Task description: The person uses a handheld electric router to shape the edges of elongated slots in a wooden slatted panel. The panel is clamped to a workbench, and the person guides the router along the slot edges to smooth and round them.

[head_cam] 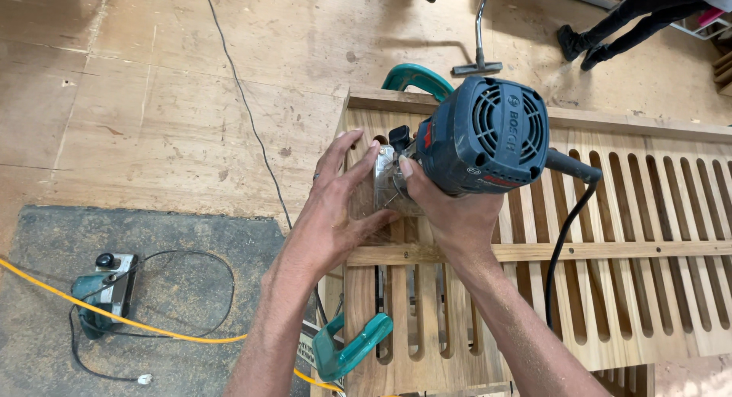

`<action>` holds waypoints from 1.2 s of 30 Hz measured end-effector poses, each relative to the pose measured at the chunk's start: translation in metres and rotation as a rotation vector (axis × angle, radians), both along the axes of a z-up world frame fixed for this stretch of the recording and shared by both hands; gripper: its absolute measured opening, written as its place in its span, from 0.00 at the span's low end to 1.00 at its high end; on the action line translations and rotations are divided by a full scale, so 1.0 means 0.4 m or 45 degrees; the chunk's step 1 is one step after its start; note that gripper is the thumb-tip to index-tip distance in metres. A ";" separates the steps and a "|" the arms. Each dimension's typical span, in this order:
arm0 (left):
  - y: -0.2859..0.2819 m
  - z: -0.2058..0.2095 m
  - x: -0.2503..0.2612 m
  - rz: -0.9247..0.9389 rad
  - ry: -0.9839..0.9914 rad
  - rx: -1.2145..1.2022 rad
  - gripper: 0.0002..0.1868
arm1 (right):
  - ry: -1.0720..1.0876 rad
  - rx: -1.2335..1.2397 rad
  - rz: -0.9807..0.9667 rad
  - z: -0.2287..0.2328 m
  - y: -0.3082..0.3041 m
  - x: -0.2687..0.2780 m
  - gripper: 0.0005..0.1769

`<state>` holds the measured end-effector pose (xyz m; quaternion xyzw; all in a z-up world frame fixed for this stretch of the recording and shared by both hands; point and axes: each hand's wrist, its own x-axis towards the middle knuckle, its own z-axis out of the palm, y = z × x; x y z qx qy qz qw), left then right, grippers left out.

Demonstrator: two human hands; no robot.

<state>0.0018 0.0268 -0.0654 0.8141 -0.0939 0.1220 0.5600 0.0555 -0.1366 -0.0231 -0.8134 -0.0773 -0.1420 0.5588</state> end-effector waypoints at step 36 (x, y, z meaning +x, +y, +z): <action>-0.028 -0.015 0.059 0.231 -0.067 -0.045 0.35 | -0.036 0.136 0.059 -0.010 0.027 0.094 0.28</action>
